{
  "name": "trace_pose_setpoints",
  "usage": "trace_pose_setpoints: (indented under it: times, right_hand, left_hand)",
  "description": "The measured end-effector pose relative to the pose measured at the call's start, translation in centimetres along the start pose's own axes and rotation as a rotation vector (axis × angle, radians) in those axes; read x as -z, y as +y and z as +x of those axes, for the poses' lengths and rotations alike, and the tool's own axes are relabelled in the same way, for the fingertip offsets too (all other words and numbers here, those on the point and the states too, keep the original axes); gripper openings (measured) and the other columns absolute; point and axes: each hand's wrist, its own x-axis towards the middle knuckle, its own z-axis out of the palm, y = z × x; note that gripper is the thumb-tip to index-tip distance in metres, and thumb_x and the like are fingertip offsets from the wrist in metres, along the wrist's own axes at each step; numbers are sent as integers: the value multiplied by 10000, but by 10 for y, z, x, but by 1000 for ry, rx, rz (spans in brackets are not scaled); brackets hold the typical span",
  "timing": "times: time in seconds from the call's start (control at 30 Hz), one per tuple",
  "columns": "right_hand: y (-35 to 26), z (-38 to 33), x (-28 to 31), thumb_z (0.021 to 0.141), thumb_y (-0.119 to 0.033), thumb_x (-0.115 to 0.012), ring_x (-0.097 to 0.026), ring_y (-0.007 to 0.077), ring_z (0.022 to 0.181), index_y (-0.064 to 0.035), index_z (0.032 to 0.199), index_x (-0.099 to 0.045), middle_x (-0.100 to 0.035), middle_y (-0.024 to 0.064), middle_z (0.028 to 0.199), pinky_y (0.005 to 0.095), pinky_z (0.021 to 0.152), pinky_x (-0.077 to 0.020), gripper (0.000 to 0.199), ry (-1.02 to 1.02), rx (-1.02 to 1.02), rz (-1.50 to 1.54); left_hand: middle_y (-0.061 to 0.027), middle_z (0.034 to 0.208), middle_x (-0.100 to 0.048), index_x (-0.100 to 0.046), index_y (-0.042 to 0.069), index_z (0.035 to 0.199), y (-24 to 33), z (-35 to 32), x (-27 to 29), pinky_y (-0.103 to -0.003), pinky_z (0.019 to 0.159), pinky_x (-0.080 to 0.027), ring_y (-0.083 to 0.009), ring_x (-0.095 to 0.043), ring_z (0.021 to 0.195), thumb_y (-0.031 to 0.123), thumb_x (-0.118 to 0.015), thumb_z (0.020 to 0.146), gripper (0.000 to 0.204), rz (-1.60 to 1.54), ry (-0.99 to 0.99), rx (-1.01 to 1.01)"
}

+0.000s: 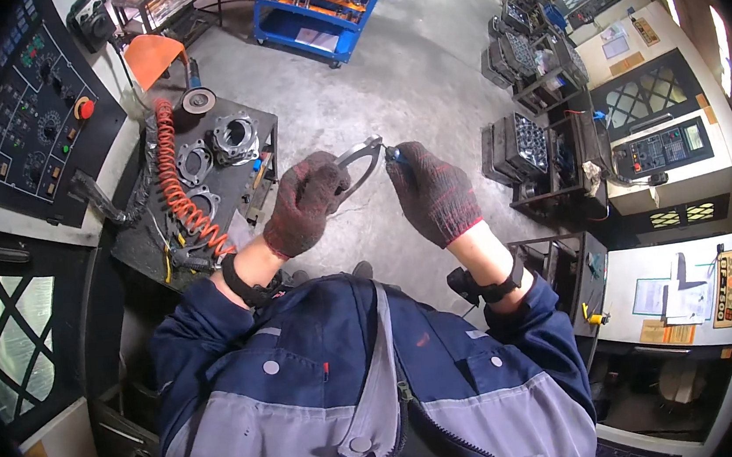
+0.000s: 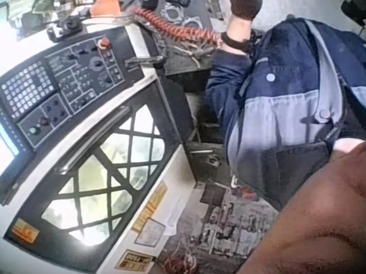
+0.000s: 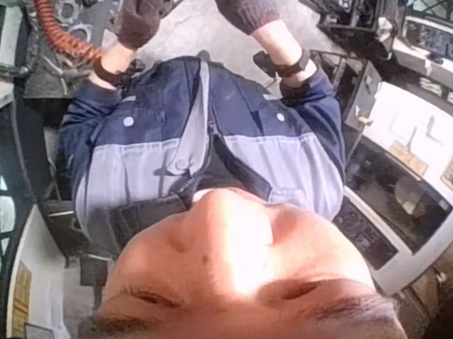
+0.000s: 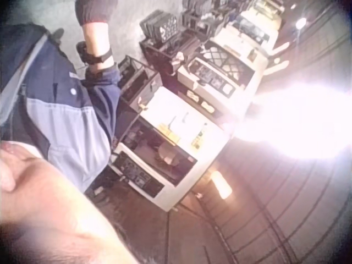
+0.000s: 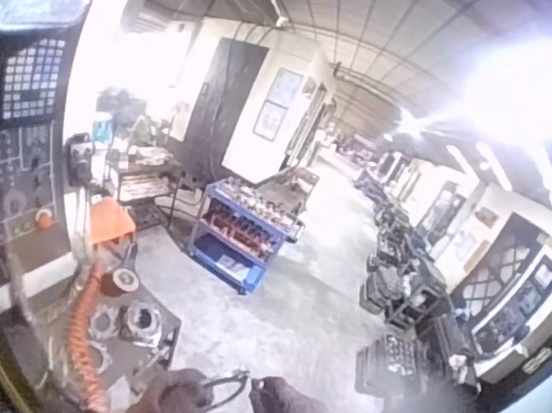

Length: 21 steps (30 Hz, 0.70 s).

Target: The person uses a handheld deburring tool to smooth the edges of several metal flanges. They pick up each part from a stack, rotate it to access different edges, and scrape the tool along the perimeter before placing the part back down.

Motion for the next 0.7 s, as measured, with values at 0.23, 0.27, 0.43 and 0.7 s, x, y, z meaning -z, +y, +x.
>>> trace_pose_setpoints:
  times: [0.23,0.27,0.43,0.7]
  right_hand:
    - [-29,6,-2,1018,-272,-598,-691,452,739,-47,1006,-566,-677,255,776,521,629,-534,228,-5,71,53]
    - [-30,5,-1,1017,-272,-601,-692,450,738,-48,1004,-570,-678,251,776,518,626,-533,226,-7,94,75]
    - [-20,9,18,1016,-298,-611,-687,446,729,-41,995,-597,-679,233,762,529,632,-524,259,-10,105,60]
    - [-34,8,1,1040,-322,-576,-651,487,788,-33,998,-574,-640,275,791,558,678,-495,292,-184,-14,108]
  left_hand:
    - [-190,832,-624,-633,-16,915,-5,8,7,-402,634,-497,-332,-643,733,90,-553,989,152,475,54,-368]
    - [-189,831,-622,-634,-17,918,-9,9,12,-403,634,-498,-338,-641,727,80,-552,982,142,476,33,-370]
    - [-170,793,-612,-640,-15,921,14,-2,13,-391,641,-491,-320,-617,686,68,-565,983,128,580,-9,-392]
    - [-142,755,-604,-650,-14,923,21,2,23,-350,639,-472,-249,-573,660,94,-537,1010,179,605,-14,-439]
